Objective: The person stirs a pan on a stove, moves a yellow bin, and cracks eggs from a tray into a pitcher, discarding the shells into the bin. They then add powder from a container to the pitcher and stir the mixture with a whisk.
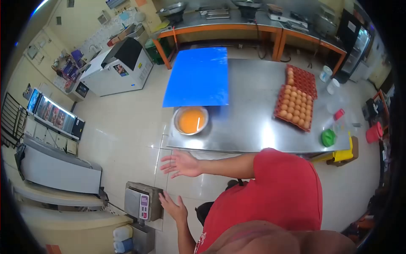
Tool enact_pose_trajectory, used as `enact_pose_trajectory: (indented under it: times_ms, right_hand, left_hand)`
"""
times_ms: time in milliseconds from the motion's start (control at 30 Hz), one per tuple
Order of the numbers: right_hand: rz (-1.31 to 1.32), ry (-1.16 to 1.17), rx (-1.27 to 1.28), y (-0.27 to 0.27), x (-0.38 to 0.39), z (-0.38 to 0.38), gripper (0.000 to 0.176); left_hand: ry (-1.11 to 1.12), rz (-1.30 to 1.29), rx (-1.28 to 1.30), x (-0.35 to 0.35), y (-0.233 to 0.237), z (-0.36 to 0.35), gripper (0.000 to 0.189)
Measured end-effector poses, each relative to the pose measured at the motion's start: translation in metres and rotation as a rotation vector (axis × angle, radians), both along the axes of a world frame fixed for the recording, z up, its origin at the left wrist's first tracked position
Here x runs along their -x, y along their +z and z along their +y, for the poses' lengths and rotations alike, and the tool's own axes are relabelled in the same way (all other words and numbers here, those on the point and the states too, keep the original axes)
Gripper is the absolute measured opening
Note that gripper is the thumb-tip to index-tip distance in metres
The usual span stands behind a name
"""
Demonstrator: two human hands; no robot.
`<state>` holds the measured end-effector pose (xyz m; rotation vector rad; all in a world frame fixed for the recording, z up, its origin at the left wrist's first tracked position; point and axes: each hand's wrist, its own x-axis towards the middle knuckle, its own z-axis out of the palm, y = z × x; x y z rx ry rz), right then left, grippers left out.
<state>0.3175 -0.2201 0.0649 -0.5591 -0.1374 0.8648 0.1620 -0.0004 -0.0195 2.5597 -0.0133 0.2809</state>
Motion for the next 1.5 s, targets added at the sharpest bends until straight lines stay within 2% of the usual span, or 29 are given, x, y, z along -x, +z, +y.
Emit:
enact_pose_trajectory:
  times_ms: [33, 67, 100, 133, 233, 300, 333, 433, 467, 533, 567, 667, 733, 767, 833, 900, 967, 1067, 1133, 1200, 1300, 1367, 1433, 1500]
  right_hand:
    - [-0.004, -0.004, 0.094, -0.011, -0.021, 0.053, 0.081]
    - [0.04, 0.093, 0.147, -0.021, -0.029, 0.128, 0.08]
    - [0.074, 0.188, 0.258, -0.036, -0.044, 0.167, 0.078]
    - [0.083, 0.216, 0.178, -0.044, -0.071, 0.188, 0.078]
    - [0.081, 0.292, -0.077, -0.055, -0.162, 0.244, 0.077]
    - [0.103, 0.33, -0.286, -0.049, -0.208, 0.29, 0.077]
    - [0.067, 0.249, -0.255, -0.037, -0.241, 0.291, 0.076]
    - [-0.097, -0.007, -0.139, 0.049, -0.334, 0.262, 0.071]
    - [-0.16, -0.105, -0.088, 0.077, -0.361, 0.246, 0.069]
    - [-0.243, -0.25, -0.063, 0.102, -0.411, 0.213, 0.063]
    - [-0.286, -0.331, -0.04, 0.108, -0.435, 0.194, 0.06]
    - [-0.289, -0.672, 0.211, 0.103, -0.5, 0.156, 0.051]
    - [-0.205, -0.781, 0.248, 0.087, -0.548, 0.129, 0.046]
    - [-0.163, -0.828, 0.266, 0.072, -0.565, 0.113, 0.043]
    - [-0.123, -0.916, 0.301, 0.068, -0.633, 0.08, 0.039]
    - [-0.071, -0.999, 0.344, 0.065, -0.686, 0.066, 0.035]
    - [-0.07, -1.094, 0.453, 0.091, -0.739, 0.032, 0.032]
    - [-0.176, -1.092, 0.607, 0.108, -0.793, -0.028, 0.027]
    - [-0.229, -1.128, 0.69, 0.112, -0.832, -0.076, 0.027]
    - [-0.215, -1.19, 0.765, 0.1, -0.863, -0.128, 0.027]
    - [-0.084, -1.369, 0.817, 0.082, -0.908, -0.211, 0.028]
    - [0.044, -1.536, 0.825, 0.069, -0.926, -0.27, 0.029]
    - [0.085, -1.659, 0.943, 0.095, -0.925, -0.311, 0.03]
    - [0.16, -1.795, 0.987, 0.121, -0.915, -0.345, 0.03]
  left_hand:
    - [0.081, -0.033, 0.044, -0.029, 0.04, 0.029, 0.076]
    - [0.049, -0.19, 0.048, -0.064, 0.08, 0.065, 0.072]
    - [0.005, -0.214, 0.069, -0.098, 0.068, 0.078, 0.072]
    - [-0.043, -0.239, 0.093, -0.13, 0.044, 0.089, 0.072]
    - [-0.153, -0.284, 0.006, -0.219, 0.044, 0.137, 0.07]
    - [-0.301, -0.128, -0.275, -0.265, 0.048, 0.205, 0.067]
    - [-0.363, -0.187, -0.377, -0.295, 0.058, 0.226, 0.065]
    - [-0.372, 0.158, 0.026, -0.399, 0.074, 0.272, 0.058]
    - [-0.449, 0.193, -0.013, -0.447, 0.047, 0.298, 0.047]
    - [-0.525, 0.116, 0.029, -0.533, 0.072, 0.299, 0.042]
    - [-0.573, 0.077, 0.058, -0.581, 0.078, 0.291, 0.039]
    - [-0.607, 0.187, 0.157, -0.728, 0.065, 0.283, 0.038]
    - [-0.633, 0.204, 0.129, -0.817, 0.043, 0.281, 0.043]
    - [-0.594, 0.235, 0.154, -0.842, 0.02, 0.276, 0.043]
    - [-0.529, 0.277, 0.196, -0.926, 0.002, 0.267, 0.042]
    - [-0.497, 0.392, 0.135, -0.977, -0.024, 0.28, 0.045]
    - [-0.492, 0.52, 0.043, -1.031, -0.05, 0.287, 0.048]
    - [-0.553, 0.65, -0.164, -1.099, -0.107, 0.291, 0.051]
    - [-0.494, 0.733, -0.181, -1.159, -0.103, 0.259, 0.051]
    - [-0.476, 0.782, -0.202, -1.227, -0.118, 0.21, 0.051]
    - [-0.67, 0.634, -0.064, -1.36, -0.142, 0.103, 0.052]
    - [-0.763, 0.49, -0.158, -1.446, -0.147, -0.006, 0.053]
    - [-0.959, 0.455, -0.16, -1.515, -0.137, -0.139, 0.051]
    - [-1.188, 0.467, -0.219, -1.556, -0.089, -0.295, 0.048]
